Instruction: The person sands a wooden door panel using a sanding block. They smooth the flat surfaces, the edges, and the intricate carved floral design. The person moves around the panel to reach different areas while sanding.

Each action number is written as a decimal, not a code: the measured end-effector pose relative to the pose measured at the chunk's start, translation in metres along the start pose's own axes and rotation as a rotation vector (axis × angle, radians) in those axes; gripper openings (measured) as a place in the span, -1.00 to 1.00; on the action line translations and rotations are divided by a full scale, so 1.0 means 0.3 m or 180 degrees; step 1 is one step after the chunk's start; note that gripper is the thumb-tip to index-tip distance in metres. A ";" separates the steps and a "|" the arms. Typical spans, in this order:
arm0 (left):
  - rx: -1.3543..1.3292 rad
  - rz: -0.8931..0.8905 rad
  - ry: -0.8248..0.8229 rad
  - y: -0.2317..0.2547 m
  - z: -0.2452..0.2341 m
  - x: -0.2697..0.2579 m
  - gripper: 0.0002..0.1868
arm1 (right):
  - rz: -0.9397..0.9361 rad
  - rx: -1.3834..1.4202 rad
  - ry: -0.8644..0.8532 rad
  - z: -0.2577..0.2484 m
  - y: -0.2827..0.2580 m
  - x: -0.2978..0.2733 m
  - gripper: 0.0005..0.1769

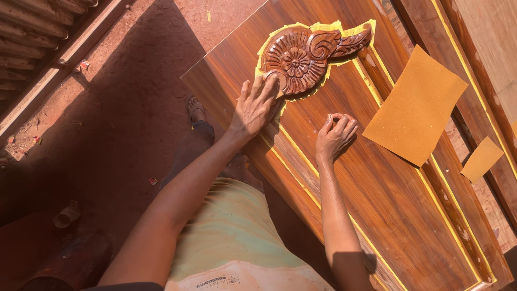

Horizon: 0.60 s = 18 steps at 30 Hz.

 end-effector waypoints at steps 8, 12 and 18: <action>-0.1587 -0.2277 -0.0152 -0.139 -0.011 -0.090 -0.72 | 0.0067 0.0044 -0.0013 -0.006 0.013 0.002 -0.74; -0.1890 -0.2987 0.0416 -0.174 0.049 -0.060 -0.74 | 0.0062 0.0035 -0.0011 0.004 0.006 0.004 -0.78; -0.0170 -0.1050 0.0564 0.000 0.016 -0.032 -0.51 | 0.0053 0.0010 0.0020 0.008 -0.001 0.013 -0.81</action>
Point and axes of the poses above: each hand's wrist, its own x-axis towards the middle knuckle, its own z-axis out of the palm, y = z × x, the point moved 6 cm from there along x, towards the middle knuckle, and after that the axes turned 14 degrees about y, right-handed, at the moved point
